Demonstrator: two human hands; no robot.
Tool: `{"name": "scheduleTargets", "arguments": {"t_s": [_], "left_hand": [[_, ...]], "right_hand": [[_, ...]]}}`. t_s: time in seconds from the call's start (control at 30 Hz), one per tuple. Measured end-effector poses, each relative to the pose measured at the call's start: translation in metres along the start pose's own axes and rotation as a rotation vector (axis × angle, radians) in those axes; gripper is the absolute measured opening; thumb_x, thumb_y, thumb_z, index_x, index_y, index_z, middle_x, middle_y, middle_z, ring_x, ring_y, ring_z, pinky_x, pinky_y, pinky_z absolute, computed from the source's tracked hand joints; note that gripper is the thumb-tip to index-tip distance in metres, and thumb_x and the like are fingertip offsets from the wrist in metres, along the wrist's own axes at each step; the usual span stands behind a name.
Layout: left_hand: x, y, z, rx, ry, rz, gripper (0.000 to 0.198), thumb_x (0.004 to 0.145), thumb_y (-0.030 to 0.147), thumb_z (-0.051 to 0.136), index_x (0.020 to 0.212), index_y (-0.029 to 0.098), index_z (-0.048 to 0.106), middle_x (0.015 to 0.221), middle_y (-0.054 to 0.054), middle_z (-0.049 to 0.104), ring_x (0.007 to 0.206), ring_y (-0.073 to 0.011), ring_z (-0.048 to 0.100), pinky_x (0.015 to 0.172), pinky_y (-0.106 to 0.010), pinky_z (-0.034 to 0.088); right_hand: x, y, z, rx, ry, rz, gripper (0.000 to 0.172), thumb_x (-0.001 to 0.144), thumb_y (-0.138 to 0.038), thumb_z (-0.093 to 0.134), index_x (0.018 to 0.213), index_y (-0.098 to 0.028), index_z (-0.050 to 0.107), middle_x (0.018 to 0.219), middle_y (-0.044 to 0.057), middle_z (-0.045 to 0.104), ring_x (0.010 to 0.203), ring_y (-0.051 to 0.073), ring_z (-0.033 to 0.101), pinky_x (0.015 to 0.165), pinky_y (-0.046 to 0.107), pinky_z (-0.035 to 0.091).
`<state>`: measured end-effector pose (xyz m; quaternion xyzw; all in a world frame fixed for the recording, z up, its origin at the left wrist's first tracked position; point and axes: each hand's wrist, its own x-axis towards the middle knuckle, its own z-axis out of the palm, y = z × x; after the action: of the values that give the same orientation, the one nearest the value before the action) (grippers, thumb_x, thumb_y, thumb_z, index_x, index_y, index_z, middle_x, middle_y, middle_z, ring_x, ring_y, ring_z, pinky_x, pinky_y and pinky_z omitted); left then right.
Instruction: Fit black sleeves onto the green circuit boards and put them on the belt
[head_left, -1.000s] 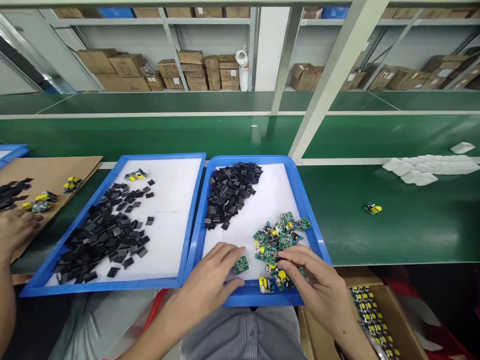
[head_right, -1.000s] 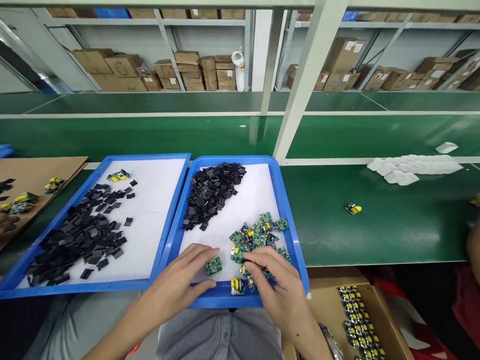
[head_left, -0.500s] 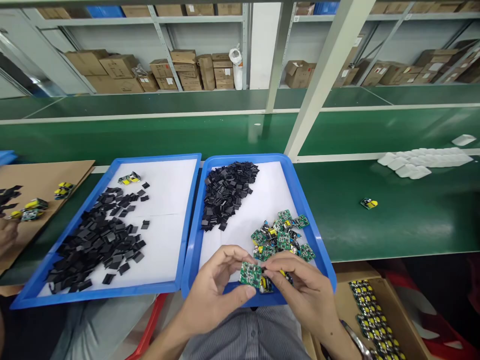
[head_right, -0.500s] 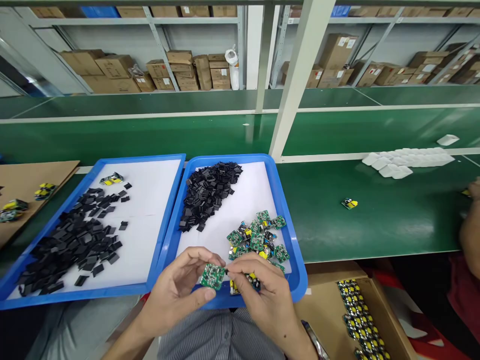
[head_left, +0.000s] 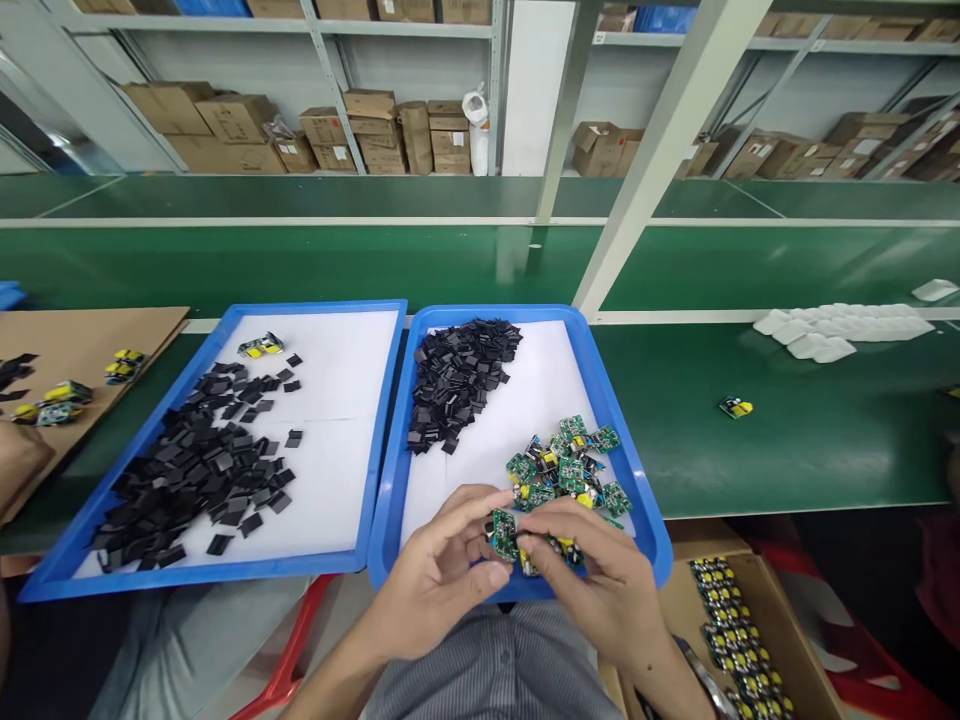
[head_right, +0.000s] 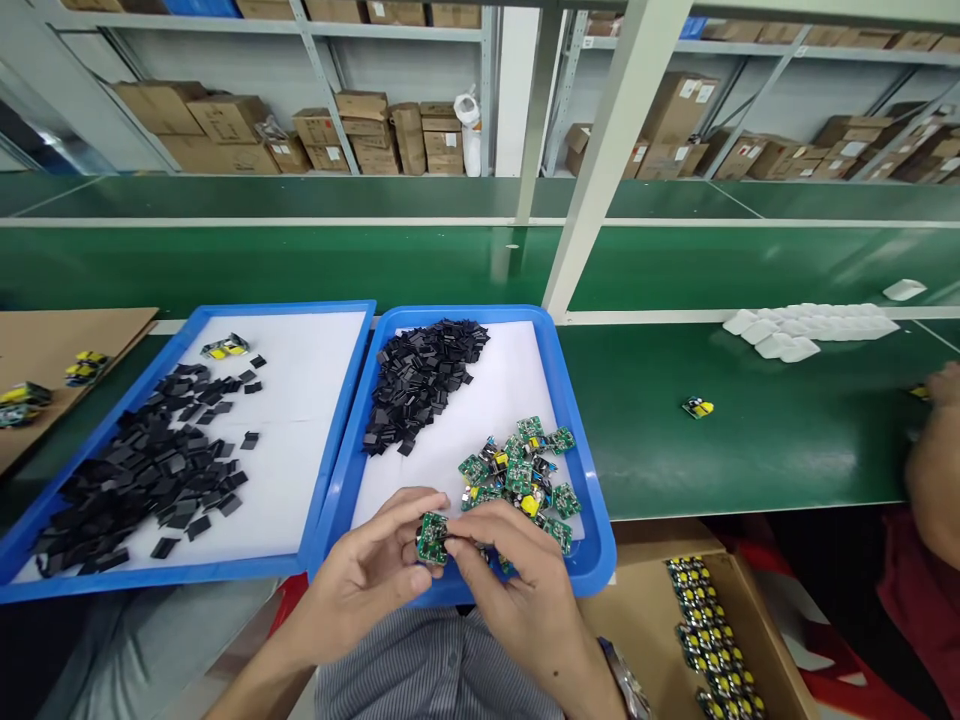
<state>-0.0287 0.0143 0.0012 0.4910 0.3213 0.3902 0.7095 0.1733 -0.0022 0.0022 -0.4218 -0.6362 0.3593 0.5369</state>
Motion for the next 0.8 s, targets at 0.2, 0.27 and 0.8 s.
{"name": "scheduleTargets", "arguments": {"t_s": [0.2, 0.27, 0.8], "left_hand": [[-0.0003, -0.001, -0.0017, 0.102, 0.092, -0.024, 0.038, 0.094, 0.026, 0.077, 0.132, 0.028, 0.072, 0.123, -0.008, 0.075, 0.113, -0.0228, 0.072, 0.102, -0.038, 0.059], [-0.0002, -0.0014, -0.0029, 0.121, 0.075, 0.01, 0.037, 0.095, 0.025, 0.075, 0.132, 0.026, 0.073, 0.127, -0.009, 0.075, 0.117, -0.0237, 0.071, 0.103, -0.038, 0.059], [0.0005, 0.0069, -0.0046, 0.313, -0.035, 0.072, 0.04, 0.105, 0.028, 0.06, 0.144, 0.027, 0.065, 0.134, -0.013, 0.068, 0.121, -0.0249, 0.067, 0.105, -0.041, 0.055]], "right_hand": [[-0.003, 0.0002, -0.0008, -0.043, -0.053, -0.004, 0.029, 0.095, -0.006, 0.068, 0.11, -0.03, 0.077, 0.102, 0.005, 0.077, 0.094, 0.022, 0.073, 0.08, 0.037, 0.062], [-0.0038, 0.0002, -0.0019, -0.048, -0.077, 0.007, 0.028, 0.095, -0.007, 0.068, 0.11, -0.029, 0.077, 0.096, 0.004, 0.076, 0.087, 0.021, 0.073, 0.075, 0.035, 0.061], [-0.0012, 0.0022, 0.0016, 0.02, -0.065, 0.2, 0.009, 0.094, -0.018, 0.071, 0.093, -0.025, 0.078, 0.079, 0.002, 0.069, 0.071, 0.019, 0.064, 0.064, 0.032, 0.053]]}}
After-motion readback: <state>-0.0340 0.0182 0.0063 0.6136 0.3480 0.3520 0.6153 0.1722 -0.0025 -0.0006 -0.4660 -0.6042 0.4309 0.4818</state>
